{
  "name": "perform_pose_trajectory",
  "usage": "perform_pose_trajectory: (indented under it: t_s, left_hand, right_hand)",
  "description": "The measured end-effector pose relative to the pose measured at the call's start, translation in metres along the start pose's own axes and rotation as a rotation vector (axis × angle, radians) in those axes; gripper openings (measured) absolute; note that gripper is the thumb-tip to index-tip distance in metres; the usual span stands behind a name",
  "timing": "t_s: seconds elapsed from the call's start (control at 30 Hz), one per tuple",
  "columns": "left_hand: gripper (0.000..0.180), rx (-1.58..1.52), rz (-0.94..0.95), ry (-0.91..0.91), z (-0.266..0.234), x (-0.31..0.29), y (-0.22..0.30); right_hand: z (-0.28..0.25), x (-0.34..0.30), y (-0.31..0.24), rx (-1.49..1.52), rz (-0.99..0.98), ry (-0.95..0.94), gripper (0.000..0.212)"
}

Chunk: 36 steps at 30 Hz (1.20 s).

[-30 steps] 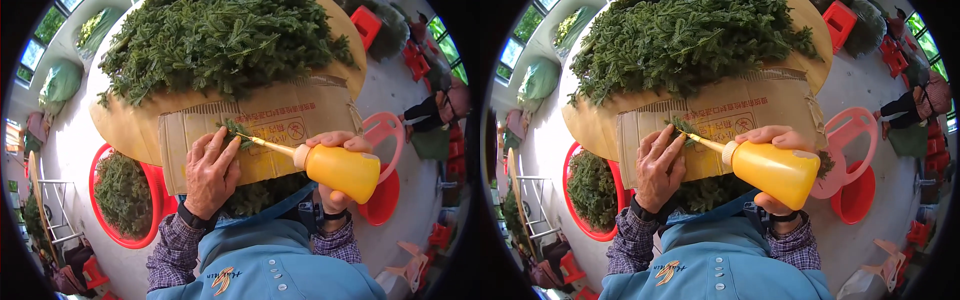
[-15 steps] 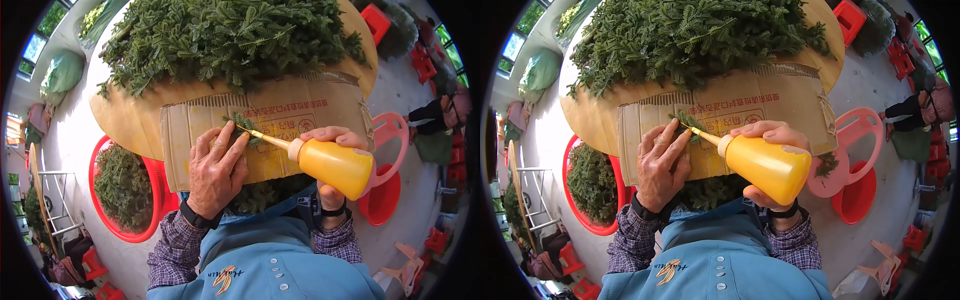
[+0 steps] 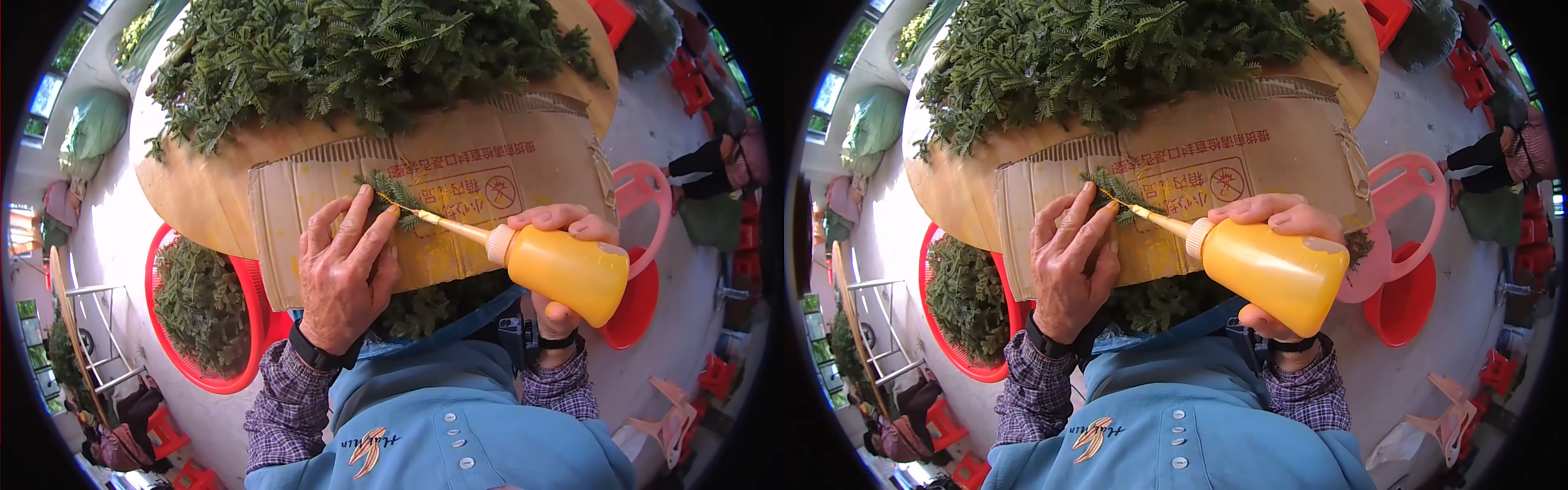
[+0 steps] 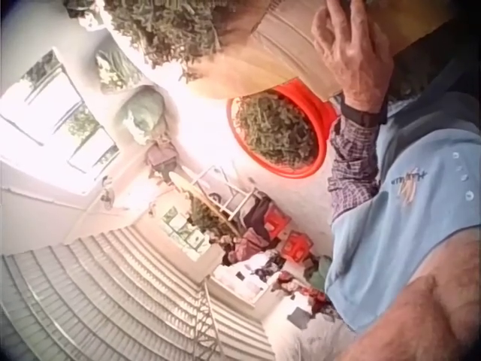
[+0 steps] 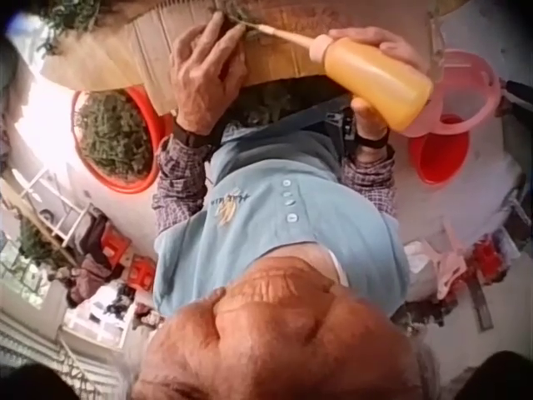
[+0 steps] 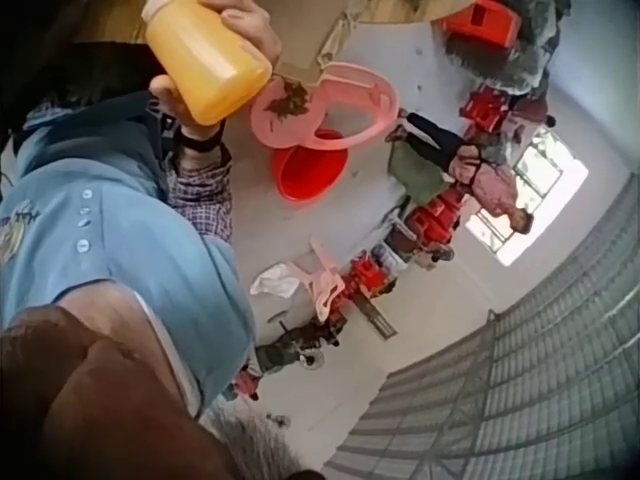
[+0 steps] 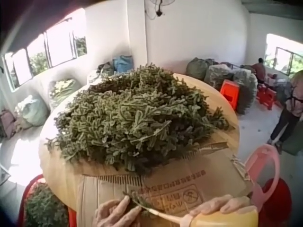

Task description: The person applies glue to small evergreen branches using a squeeze bottle and presses them onto a cardboard sheet. After repeating this several times, the person reaches into a bag to retrieve more branches and continues the process.

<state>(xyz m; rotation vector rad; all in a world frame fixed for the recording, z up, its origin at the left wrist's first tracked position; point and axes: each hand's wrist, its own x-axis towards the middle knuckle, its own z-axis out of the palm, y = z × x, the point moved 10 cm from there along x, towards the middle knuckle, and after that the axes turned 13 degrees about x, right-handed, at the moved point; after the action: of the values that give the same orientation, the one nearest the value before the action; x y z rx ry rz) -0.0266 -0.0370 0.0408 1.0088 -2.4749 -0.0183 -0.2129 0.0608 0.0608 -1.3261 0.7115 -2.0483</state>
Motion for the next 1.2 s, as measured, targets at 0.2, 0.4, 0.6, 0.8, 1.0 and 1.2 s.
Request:
perform_pose_trajectory:
  t_s: [0.2, 0.4, 0.6, 0.8, 1.0, 1.2]
  left_hand:
    - [0.040, 0.014, 0.006, -0.009, -0.001, 0.001, 0.001]
    - [0.040, 0.052, 0.024, -0.015, 0.001, 0.001, 0.002]
    - [0.040, 0.069, 0.025, -0.016, 0.000, 0.002, 0.004]
    - [0.040, 0.062, 0.020, -0.015, -0.001, 0.002, 0.003]
    - [0.040, 0.027, 0.000, -0.053, 0.001, 0.004, 0.003]
    - [0.039, 0.030, 0.006, -0.039, 0.001, 0.004, 0.002]
  right_hand:
    - [-0.008, 0.000, -0.007, 0.019, -0.035, 0.016, 0.072]
    - [-0.019, -0.006, -0.010, 0.028, -0.025, 0.086, 0.074]
    - [-0.022, -0.010, -0.013, 0.007, 0.004, 0.095, 0.074]
    - [-0.032, -0.015, -0.016, 0.020, -0.003, 0.111, 0.074]
    - [-0.036, -0.016, -0.021, 0.032, -0.015, 0.094, 0.073]
    - [-0.043, -0.021, -0.023, 0.034, 0.008, 0.108, 0.074]
